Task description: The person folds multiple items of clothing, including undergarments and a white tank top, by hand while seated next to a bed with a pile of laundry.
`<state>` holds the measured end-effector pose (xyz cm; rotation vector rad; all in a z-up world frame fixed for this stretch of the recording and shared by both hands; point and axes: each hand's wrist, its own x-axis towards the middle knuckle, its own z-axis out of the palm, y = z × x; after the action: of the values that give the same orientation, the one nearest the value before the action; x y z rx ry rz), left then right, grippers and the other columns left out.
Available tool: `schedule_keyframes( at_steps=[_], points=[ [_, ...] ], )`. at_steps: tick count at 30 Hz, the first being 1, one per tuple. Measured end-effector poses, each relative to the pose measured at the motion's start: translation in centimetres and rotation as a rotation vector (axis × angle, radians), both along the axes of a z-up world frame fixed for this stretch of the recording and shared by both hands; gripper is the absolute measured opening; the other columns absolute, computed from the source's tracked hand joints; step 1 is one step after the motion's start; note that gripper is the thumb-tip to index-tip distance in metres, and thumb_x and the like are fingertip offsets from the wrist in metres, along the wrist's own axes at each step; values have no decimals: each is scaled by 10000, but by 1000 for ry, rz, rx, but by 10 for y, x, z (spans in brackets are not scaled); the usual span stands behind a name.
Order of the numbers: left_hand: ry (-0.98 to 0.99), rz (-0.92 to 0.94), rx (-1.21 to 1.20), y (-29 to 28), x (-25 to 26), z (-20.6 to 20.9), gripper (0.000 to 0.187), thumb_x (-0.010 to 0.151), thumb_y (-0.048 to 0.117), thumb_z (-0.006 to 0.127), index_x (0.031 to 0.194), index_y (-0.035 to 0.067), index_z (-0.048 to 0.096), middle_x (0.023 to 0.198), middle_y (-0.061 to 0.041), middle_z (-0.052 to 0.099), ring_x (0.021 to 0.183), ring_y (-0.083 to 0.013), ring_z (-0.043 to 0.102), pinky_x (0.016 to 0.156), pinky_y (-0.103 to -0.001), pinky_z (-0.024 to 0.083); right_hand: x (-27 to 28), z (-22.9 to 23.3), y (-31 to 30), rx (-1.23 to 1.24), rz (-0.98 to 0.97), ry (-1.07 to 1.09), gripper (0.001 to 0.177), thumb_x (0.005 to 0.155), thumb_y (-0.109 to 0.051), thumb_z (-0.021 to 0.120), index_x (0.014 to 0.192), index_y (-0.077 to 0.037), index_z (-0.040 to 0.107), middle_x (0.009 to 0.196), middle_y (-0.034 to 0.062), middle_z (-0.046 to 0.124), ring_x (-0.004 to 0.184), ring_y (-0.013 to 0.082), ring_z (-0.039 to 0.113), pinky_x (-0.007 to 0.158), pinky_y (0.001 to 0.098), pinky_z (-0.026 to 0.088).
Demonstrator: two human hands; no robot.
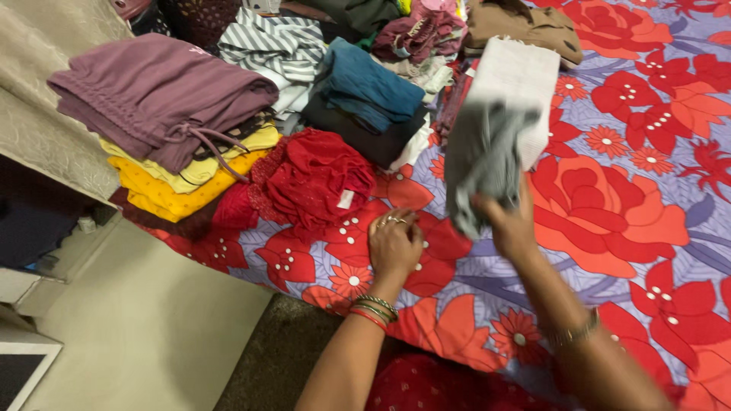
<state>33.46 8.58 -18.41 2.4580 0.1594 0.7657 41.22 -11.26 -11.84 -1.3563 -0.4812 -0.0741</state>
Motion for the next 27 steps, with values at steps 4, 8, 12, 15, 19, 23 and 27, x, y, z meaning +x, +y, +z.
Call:
schedule_keyframes(
  at_steps=[4, 8, 12, 15, 19, 23, 27],
  points=[
    [-57, -14, 42, 4, 1, 0, 284, 897, 219, 595, 1052, 69, 779, 1233, -89, 715, 1247, -264, 593, 1122, -448, 355, 96, 75, 87, -407, -163, -851, 821, 890, -144, 806, 1592, -66, 387, 1621, 239, 410, 1507, 370, 445, 1242, 469, 409],
    [-30, -8, 43, 3, 2, 1, 282, 852, 221, 612, 1018, 60, 771, 1236, -91, 708, 1250, -263, 590, 1117, -450, 359, 151, 91, 171, -995, 25, -1020, 730, 792, -288, 788, 1486, -269, 563, 1641, 87, 416, 1521, 346, 332, 1232, 618, 168],
    [-5, -31, 10, 5, 6, 3, 261, 872, 224, 610, 1010, 73, 773, 1223, -85, 712, 1239, -259, 597, 1114, -447, 370, 159, 71, 196, -1103, 66, -1031, 775, 832, -415, 696, 1537, -179, 479, 1666, 76, 337, 1559, 347, 194, 1190, 676, 46],
    [-9, -42, 6, 4, 9, 0, 256, 861, 229, 617, 1001, 83, 775, 1200, -73, 718, 1207, -262, 601, 1106, -450, 373, 137, 57, 176, -1043, -12, -1032, 756, 882, -431, 675, 1553, -160, 455, 1692, 101, 300, 1584, 354, 185, 1234, 658, 54],
    [-15, -47, 28, 6, 10, -2, 233, 851, 227, 626, 982, 104, 773, 1184, -53, 717, 1193, -252, 609, 1096, -452, 379, 77, 19, 102, -911, -114, -929, 725, 961, -413, 647, 1591, -129, 428, 1708, 168, 264, 1594, 410, 177, 1269, 632, 76],
    [-41, 3, 81, 6, 12, -9, 223, 834, 230, 638, 976, 124, 774, 1169, -30, 719, 1150, -236, 624, 1072, -474, 376, 18, -32, -56, -1249, -292, -660, 783, 866, -456, 642, 1555, -153, 426, 1664, 184, 269, 1528, 425, 180, 1184, 644, 93],
    [-46, -8, 111, 8, 15, -20, 162, 881, 228, 654, 971, 155, 767, 1167, -7, 725, 1105, -216, 655, 1063, -459, 420, -64, -54, -261, -1566, -680, -11, 724, 1021, -553, 519, 1528, -36, 490, 1561, 197, 495, 1412, 409, 466, 1146, 597, 373]
  ],
)
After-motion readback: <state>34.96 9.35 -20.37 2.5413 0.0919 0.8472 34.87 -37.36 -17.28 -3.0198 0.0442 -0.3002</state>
